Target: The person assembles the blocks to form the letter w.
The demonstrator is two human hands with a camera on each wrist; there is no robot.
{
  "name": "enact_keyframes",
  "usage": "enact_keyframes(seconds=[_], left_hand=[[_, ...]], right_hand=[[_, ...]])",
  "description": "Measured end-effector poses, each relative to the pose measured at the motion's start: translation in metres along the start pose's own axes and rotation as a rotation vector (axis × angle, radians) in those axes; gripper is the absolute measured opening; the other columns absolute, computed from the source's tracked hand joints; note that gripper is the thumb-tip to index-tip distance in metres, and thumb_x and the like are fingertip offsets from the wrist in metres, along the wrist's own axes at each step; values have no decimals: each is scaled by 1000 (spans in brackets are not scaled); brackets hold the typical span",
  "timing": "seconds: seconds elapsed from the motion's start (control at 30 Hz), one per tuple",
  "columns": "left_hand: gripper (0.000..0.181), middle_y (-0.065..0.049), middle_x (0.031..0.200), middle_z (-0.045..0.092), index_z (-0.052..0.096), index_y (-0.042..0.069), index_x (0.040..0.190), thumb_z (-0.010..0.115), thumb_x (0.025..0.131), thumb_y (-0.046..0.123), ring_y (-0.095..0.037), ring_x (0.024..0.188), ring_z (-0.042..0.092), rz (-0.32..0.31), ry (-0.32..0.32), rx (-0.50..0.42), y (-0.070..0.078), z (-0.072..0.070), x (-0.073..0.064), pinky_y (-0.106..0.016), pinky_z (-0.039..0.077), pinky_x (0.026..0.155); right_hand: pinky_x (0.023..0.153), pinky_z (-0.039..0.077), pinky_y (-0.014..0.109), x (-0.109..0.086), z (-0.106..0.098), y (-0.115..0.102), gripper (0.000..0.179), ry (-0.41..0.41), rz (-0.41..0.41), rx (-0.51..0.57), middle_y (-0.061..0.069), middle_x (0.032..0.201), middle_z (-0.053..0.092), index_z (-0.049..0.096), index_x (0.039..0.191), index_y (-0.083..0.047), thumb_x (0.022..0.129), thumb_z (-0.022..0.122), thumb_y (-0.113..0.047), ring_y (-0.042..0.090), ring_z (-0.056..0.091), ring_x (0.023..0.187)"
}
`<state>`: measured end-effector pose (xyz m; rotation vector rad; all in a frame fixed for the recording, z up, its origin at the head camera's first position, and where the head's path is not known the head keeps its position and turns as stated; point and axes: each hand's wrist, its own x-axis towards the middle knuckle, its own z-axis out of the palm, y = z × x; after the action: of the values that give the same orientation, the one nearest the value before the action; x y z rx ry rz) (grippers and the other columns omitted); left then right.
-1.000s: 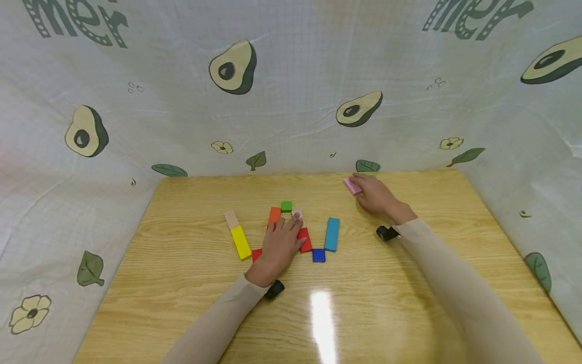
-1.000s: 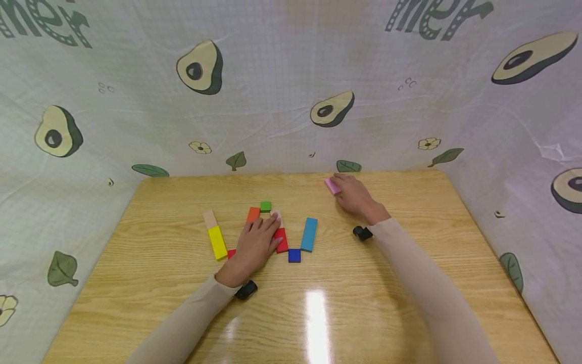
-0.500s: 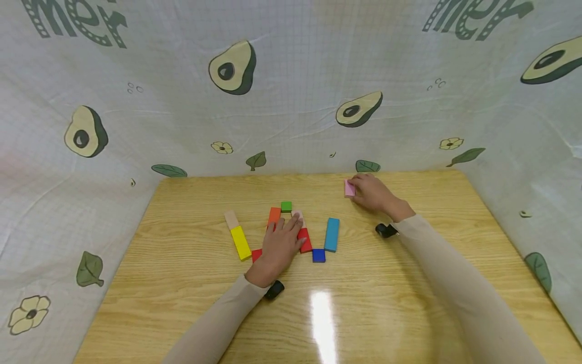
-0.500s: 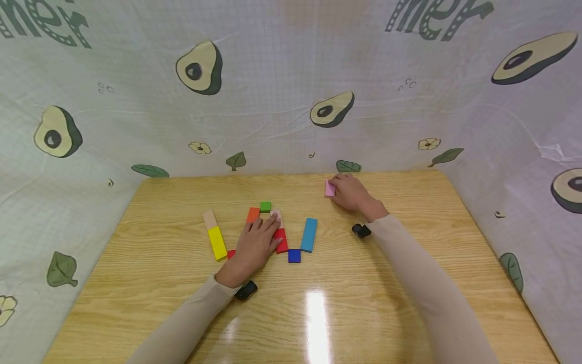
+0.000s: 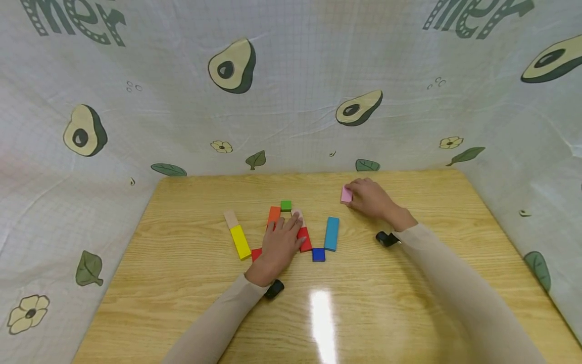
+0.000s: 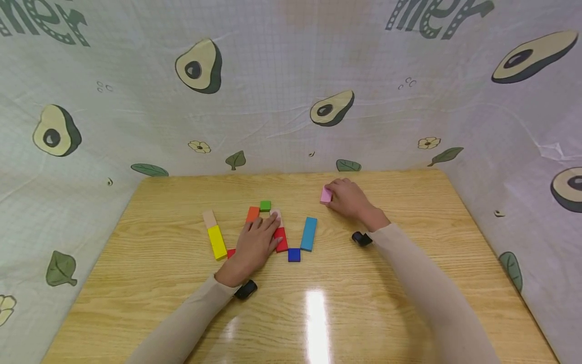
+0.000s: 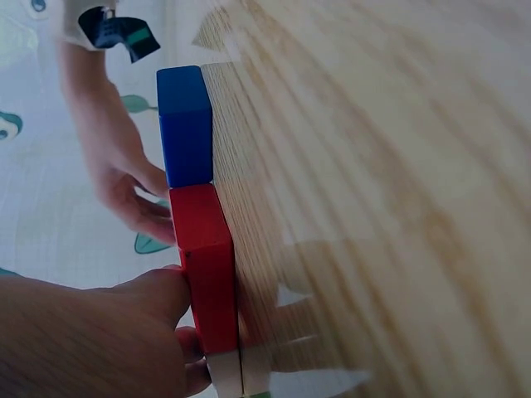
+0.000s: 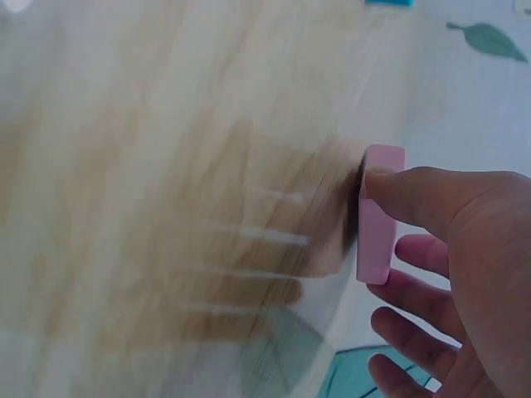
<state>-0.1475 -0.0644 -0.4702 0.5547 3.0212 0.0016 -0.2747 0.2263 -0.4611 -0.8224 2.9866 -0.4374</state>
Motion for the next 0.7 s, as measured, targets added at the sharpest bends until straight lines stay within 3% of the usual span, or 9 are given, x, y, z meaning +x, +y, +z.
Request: enact_keyframes(seconds=[0.33,0.7], left_hand=[[59,3,170,39,45,20,163,51,111,47,-28,145,46,-7,-11,4,0,1,2,-50,38,119],[58,2,166,45,50,19,160,53,110,47,-28,138,50,17,52,33,0,1,-3,-48,42,113]], right_hand=[[108,47,59,-14,2,-27,54,4,-52,5,25,136,67,65,139,6,95,81,-22,44,59,125],[107,48,58,-19,8,-38,51,-3,-70,7,24,136,67,66,138,4,97,79,-24,43,59,124]])
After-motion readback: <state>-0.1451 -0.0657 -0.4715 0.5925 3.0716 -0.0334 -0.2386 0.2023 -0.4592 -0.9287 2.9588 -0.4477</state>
